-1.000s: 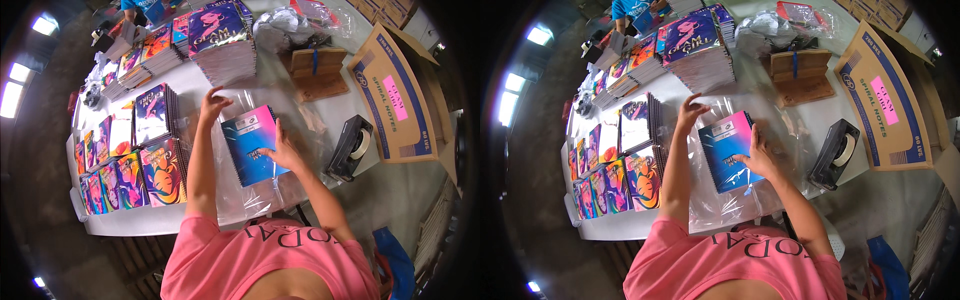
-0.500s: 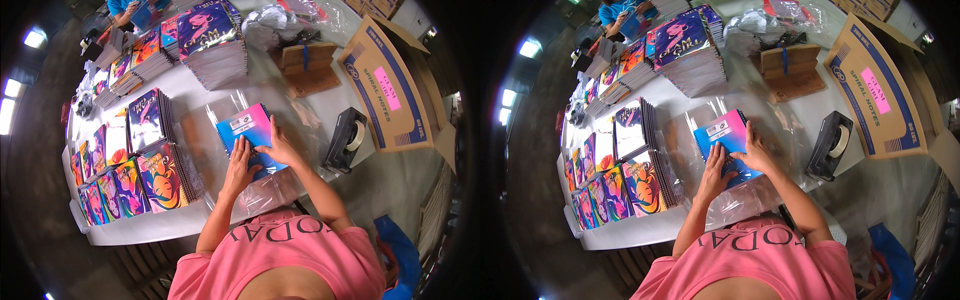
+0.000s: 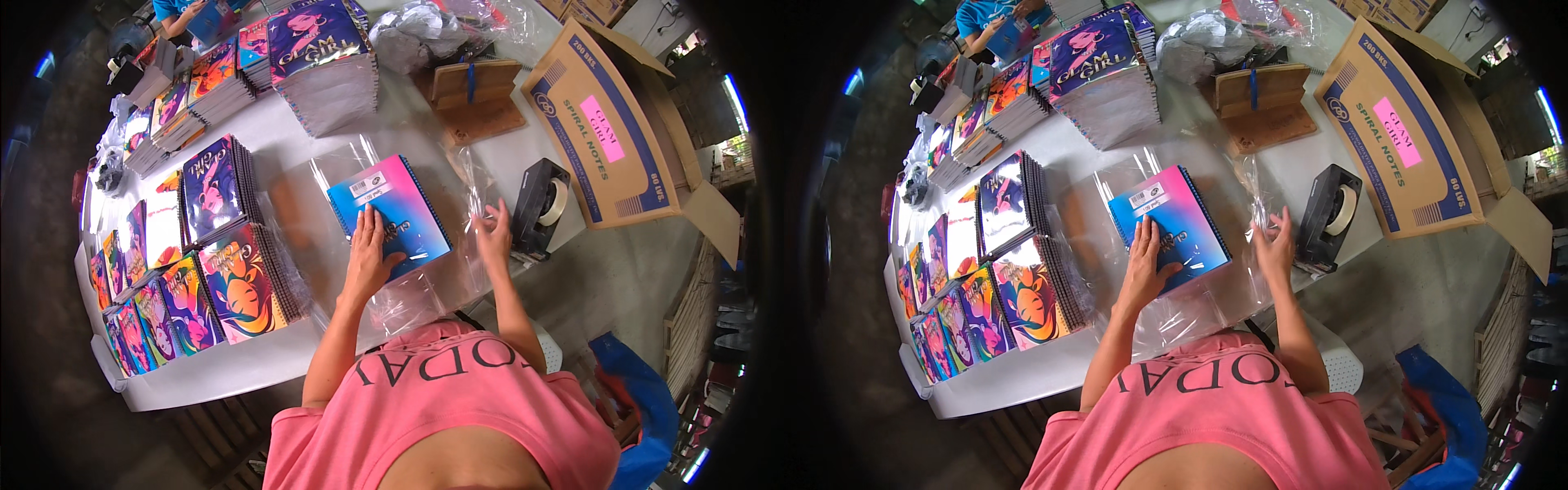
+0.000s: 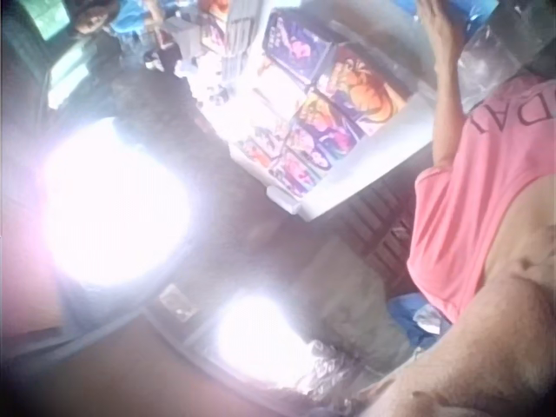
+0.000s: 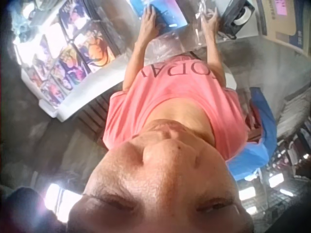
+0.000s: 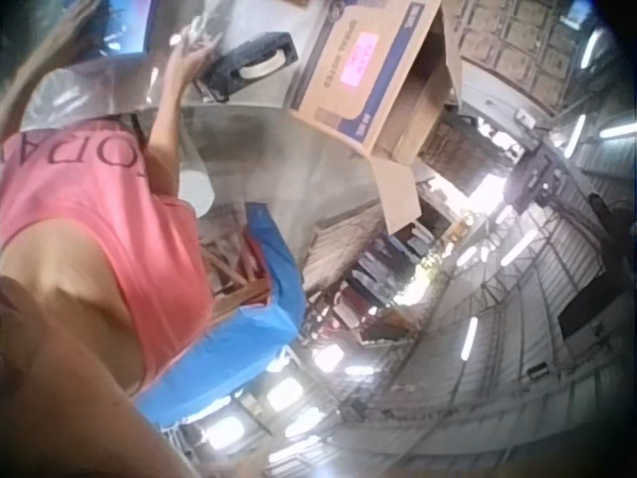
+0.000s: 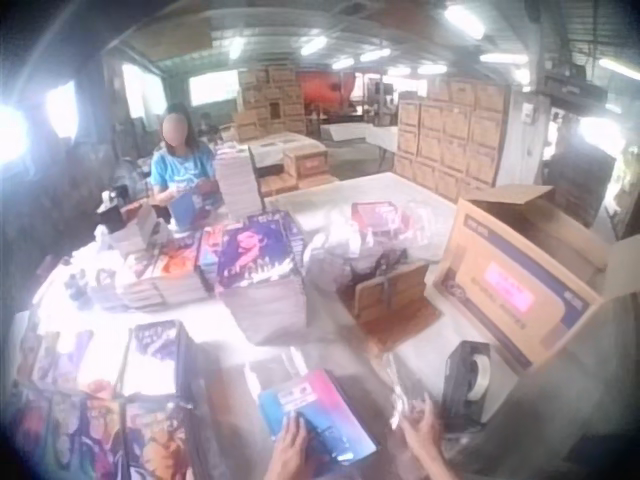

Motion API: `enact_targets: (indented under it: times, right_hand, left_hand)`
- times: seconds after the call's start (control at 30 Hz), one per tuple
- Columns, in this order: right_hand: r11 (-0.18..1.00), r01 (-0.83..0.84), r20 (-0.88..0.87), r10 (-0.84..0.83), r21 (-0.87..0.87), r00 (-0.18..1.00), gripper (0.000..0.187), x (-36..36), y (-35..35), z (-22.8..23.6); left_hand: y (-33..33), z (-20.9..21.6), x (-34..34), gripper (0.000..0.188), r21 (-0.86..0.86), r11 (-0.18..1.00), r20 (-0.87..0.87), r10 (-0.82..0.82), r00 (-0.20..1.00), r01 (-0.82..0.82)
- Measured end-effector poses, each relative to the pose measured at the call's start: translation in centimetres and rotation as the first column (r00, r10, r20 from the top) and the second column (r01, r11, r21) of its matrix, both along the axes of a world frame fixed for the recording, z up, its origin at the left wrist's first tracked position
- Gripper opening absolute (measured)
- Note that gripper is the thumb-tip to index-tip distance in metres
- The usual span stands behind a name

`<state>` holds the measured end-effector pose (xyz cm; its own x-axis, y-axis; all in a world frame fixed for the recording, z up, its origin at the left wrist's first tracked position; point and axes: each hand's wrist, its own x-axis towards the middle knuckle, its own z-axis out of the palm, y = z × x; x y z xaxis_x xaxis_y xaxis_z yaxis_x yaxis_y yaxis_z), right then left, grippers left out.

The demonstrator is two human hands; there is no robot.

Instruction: The person places a stack of spiral notebooks into a plastic sleeve and seals it using adhesive tape.

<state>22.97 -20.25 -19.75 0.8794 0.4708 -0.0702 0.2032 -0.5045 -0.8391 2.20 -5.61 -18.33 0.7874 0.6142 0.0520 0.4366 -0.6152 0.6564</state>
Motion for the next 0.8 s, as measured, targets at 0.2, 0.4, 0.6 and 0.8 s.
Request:
enact_targets:
  times: [0.2, 0.4, 0.6, 0.8]
  right_hand:
    - [0.96, -0.043, 0.24, 0.113, -0.278, 0.964, 0.015, 3.5, 2.1, -1.4]
    - [0.976, -0.057, 0.533, 0.163, -0.21, 0.83, 0.014, 3.3, 1.8, -4.2]
    - [0.991, 0.047, 0.165, -0.026, -0.124, 0.986, 0.03, 5.1, 1.6, -1.7]
    - [0.989, -0.147, -0.403, 0.133, -0.002, 0.906, 0.036, 8.1, 1.7, -1.0]
  left_hand:
    - [0.4, -0.2, -0.2, 0.089, 0.009, 1.0, 0.002, -0.001, 1.0, 0.001]
    - [0.4, -0.7, 0.1, 0.09, 0.021, 1.0, 0.019, -0.007, 1.0, 0.006]
    - [0.6, -0.6, 0.0, 0.091, -0.003, 1.0, -0.006, -0.009, 1.0, 0.009]
    - [0.6, -0.7, 0.2, 0.092, -0.007, 1.0, -0.003, 0.0, 1.0, 0.0]
